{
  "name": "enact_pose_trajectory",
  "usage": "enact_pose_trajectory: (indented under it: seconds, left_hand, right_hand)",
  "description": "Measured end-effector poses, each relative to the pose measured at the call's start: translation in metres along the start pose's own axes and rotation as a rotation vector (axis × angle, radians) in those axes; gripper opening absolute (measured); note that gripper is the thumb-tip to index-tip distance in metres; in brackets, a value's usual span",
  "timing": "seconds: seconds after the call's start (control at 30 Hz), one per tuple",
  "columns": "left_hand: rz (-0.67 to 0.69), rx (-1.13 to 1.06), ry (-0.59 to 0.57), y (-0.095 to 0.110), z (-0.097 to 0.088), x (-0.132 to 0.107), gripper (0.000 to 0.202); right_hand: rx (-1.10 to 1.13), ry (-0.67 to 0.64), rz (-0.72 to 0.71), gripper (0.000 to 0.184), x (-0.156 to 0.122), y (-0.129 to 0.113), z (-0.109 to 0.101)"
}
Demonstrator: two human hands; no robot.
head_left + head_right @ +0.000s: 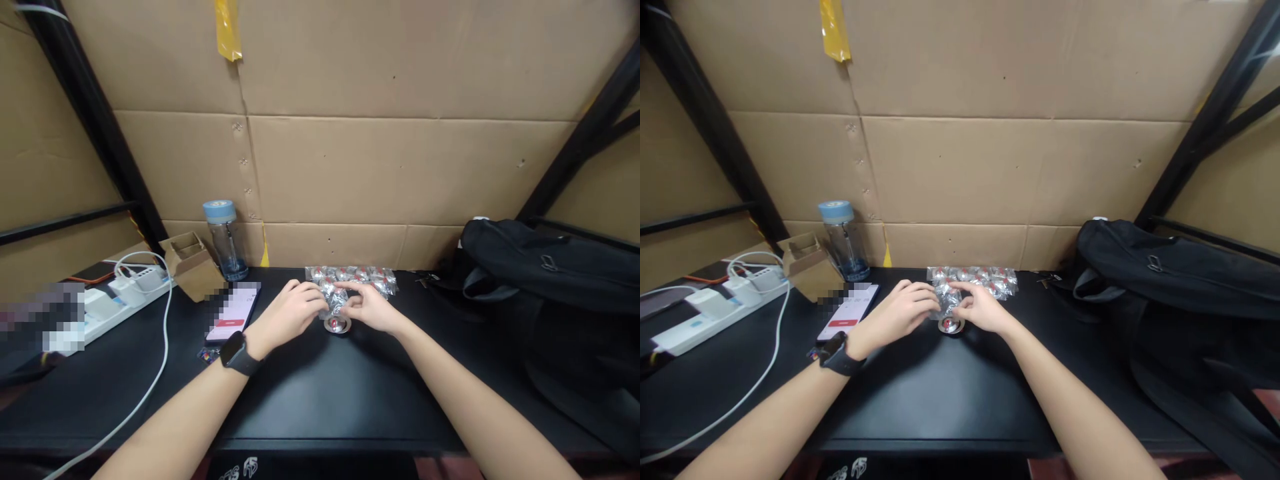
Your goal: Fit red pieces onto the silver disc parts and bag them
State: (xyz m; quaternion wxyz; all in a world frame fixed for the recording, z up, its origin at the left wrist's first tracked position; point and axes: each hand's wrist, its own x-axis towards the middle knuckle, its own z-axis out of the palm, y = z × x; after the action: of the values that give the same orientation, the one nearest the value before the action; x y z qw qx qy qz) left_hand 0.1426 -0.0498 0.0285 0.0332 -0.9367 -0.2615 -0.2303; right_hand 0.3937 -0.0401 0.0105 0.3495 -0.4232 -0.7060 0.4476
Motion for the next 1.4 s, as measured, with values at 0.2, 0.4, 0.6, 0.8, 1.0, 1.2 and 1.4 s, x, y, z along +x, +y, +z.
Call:
enact_pose_trajectory:
  seconds: [0.2, 0.4, 0.6, 0.8, 1.0, 1.2, 1.4]
  left_hand:
    - [-0.041, -0.038, 0.041, -0.018, -0.002, -0.006, 0.024]
    - [-0.067, 0.108, -0.029, -0.016, -0.003, -0.003, 0.024]
    - [-0.589, 0.414, -0.005, -0.05, -0.012, -0.01, 0.034]
    - [-0.848, 0.388, -0.141, -0.082, -0.027, -0.039, 0.063]
    - [-1.13, 0.271, -0.259, -0.114, -0.04, -0.072, 0.08]
    - [-1.009, 0.206, -0.333, -0.135, -0.026, -0.074, 0.073]
    - [-0.911, 0.233, -0.298, -0.138, -0.019, -0.067, 0.067]
  right_hand:
    - [0.107, 0.007, -0.054, 0.056, -0.002, -0.005, 0.002]
    - [0.095, 0.009, -0.066, 0.048, -0.001, -0.004, 0.002]
    - [-0.007, 0.054, -0.061, 0.037, -0.001, -0.006, -0.005]
    - [-0.037, 0.053, -0.059, 0.037, -0.002, -0.007, -0.008]
    - [-0.084, 0.056, -0.06, 0.037, -0.002, -0.007, -0.01]
    - [-0.108, 0.063, -0.05, 0.035, -0.003, -0.009, -0.009]
    - [-0.141, 0.068, -0.051, 0.036, -0.003, -0.01, -0.01]
